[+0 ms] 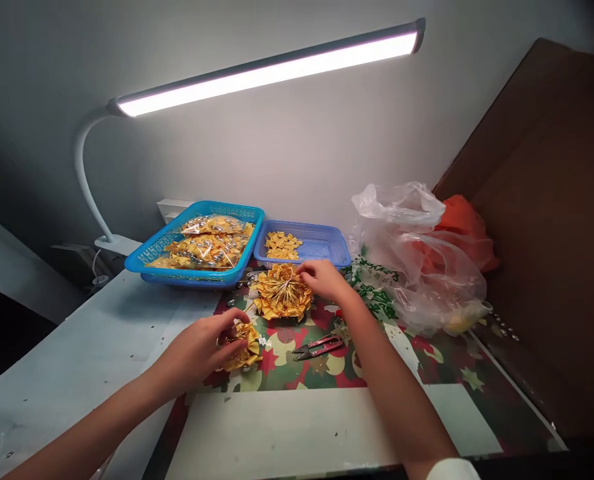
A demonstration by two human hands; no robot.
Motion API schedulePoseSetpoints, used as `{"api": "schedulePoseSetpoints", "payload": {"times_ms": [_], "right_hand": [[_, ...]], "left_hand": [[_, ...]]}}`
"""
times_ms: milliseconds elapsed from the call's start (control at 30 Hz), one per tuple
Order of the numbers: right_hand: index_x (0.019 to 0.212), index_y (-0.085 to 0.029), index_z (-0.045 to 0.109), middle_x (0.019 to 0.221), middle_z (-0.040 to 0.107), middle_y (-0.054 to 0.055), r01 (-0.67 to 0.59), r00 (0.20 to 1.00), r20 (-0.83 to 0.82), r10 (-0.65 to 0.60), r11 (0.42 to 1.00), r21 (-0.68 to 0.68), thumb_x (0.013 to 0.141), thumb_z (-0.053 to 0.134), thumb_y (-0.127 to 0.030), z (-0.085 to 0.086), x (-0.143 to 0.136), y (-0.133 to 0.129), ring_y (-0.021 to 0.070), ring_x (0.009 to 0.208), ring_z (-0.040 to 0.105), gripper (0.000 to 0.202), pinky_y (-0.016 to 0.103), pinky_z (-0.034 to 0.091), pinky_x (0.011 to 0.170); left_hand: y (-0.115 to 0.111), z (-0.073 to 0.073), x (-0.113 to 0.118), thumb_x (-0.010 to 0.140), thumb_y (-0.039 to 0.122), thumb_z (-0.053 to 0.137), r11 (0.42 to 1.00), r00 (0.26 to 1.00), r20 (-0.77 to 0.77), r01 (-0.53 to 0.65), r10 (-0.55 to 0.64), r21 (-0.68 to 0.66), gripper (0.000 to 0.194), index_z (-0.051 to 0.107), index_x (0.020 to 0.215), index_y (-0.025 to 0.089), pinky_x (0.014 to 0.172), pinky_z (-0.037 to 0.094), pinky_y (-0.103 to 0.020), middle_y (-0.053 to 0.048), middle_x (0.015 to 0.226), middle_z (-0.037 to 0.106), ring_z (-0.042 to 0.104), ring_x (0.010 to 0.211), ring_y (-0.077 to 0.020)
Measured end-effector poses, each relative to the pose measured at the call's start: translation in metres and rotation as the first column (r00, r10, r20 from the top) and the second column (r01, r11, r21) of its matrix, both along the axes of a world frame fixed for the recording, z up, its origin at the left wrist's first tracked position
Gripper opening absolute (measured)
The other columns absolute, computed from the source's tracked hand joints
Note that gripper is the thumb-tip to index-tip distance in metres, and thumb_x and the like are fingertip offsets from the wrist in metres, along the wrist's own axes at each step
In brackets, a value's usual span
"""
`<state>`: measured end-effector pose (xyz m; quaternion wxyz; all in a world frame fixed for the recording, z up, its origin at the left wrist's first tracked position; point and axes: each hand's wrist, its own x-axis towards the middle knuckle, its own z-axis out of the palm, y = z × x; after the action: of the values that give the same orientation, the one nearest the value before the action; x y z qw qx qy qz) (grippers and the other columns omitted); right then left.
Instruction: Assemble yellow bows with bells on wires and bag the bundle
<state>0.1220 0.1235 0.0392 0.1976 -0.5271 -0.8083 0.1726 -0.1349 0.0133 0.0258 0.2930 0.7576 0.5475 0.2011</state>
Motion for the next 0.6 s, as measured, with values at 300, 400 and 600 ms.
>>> {"api": "schedulePoseSetpoints", "payload": {"times_ms": [300,400,600], "right_hand": [[0.085,-0.019,0.074,0.087,0.075,0.009,0.282,0.959,-0.035,-0.282,0.959,0.002,0.091,0.053,-0.035,-0.008,-0.027,-0.002,0.0258,0.092,0.065,0.027,0.041,0.035,0.091],[0.075,-0.019,0.073,0.085,0.075,0.009,0.337,0.938,-0.07,-0.339,0.941,-0.044,0.083,0.061,-0.037,-0.013,-0.034,0.001,0.0277,0.094,0.064,0.023,0.04,0.037,0.088],[0.072,-0.02,0.072,0.081,0.075,0.004,0.33,0.906,-0.235,-0.351,0.936,-0.124,0.077,0.061,-0.023,-0.025,-0.033,0.009,0.0203,0.082,0.065,0.013,0.03,0.042,0.076]], "left_hand": [[0.012,0.035,-0.011,0.077,0.04,0.069,0.876,0.958,0.232,0.252,-0.167,-0.411,0.027,0.065,0.099,0.025,0.055,0.04,-0.021,0.004,0.067,0.05,0.047,0.062,-0.0131],[0.022,0.04,-0.01,0.077,0.041,0.073,0.828,0.9,0.433,0.278,-0.048,-0.487,0.023,0.063,0.083,0.02,0.053,0.038,-0.018,0.003,0.064,0.052,0.045,0.06,-0.0107],[0.028,0.032,-0.006,0.074,0.034,0.078,0.649,0.726,0.587,0.258,0.359,-0.716,0.025,0.067,0.091,0.019,0.035,0.013,-0.011,0.003,0.065,0.054,0.02,0.042,-0.0002]]}}
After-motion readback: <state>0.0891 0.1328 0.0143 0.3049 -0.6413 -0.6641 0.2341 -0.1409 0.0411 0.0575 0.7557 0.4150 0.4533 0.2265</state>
